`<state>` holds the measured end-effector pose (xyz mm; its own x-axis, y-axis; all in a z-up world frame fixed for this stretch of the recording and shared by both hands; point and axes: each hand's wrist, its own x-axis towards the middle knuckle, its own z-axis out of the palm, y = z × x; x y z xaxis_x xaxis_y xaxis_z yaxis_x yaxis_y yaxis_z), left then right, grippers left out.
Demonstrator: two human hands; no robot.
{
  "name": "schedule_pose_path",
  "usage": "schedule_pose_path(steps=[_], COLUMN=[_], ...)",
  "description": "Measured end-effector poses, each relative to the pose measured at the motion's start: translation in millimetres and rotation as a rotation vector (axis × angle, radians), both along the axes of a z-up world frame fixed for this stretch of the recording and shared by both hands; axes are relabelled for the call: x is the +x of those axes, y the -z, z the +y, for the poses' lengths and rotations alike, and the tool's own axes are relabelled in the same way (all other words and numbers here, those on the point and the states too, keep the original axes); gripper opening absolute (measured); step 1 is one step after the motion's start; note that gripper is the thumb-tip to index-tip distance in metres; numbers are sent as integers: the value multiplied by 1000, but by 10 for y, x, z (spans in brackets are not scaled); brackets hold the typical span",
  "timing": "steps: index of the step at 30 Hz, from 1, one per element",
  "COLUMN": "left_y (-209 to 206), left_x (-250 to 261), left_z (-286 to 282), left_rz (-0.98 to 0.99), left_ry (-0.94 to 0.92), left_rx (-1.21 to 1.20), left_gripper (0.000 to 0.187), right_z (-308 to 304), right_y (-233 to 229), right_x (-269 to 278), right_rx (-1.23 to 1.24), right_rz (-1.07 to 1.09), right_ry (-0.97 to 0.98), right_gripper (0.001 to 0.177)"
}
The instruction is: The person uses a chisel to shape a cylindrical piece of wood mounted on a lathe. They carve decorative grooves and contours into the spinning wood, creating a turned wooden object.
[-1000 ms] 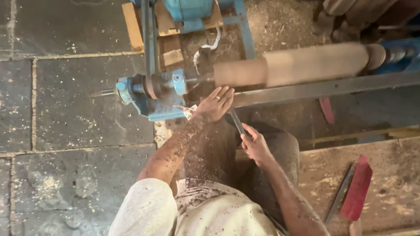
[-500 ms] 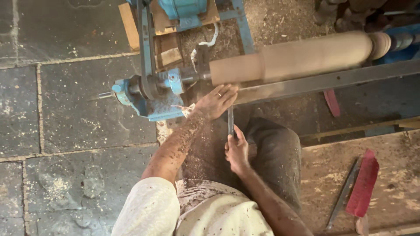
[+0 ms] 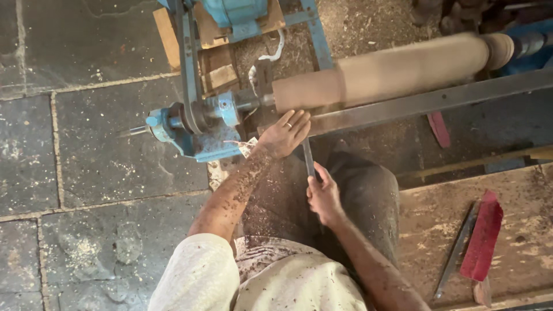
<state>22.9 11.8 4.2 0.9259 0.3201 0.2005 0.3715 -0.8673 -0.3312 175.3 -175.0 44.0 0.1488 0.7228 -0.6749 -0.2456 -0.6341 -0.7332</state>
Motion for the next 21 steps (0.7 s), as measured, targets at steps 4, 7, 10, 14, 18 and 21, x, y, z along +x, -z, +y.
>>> schedule_pose_path(steps=[4, 7, 10, 14, 18, 21], left_y=[-8, 24, 23, -29, 2, -3], left_x=[-3, -9, 2, 100, 148, 156], left_z=[-18, -49, -75, -26, -21, -36], left_rz=[-61, -105, -133, -121, -84, -80], left_ry=[-8, -43, -52, -48, -22, -20], left_rx=[70, 75, 55, 15, -14, 11], left_gripper=[55, 53, 52, 54, 54, 56], right_z=[65, 168, 205, 230, 123, 37], right_y=[-4, -26, -73, -96, -18, 3], right_x=[267, 497, 693, 753, 611, 417], right_rx=[42, 7, 51, 64, 57, 37], right_rz=[-20, -60, -114, -104, -103, -19], right_ry=[-130, -224, -305, -254, -142, -31], right_gripper=[53, 53, 51, 49, 48, 47])
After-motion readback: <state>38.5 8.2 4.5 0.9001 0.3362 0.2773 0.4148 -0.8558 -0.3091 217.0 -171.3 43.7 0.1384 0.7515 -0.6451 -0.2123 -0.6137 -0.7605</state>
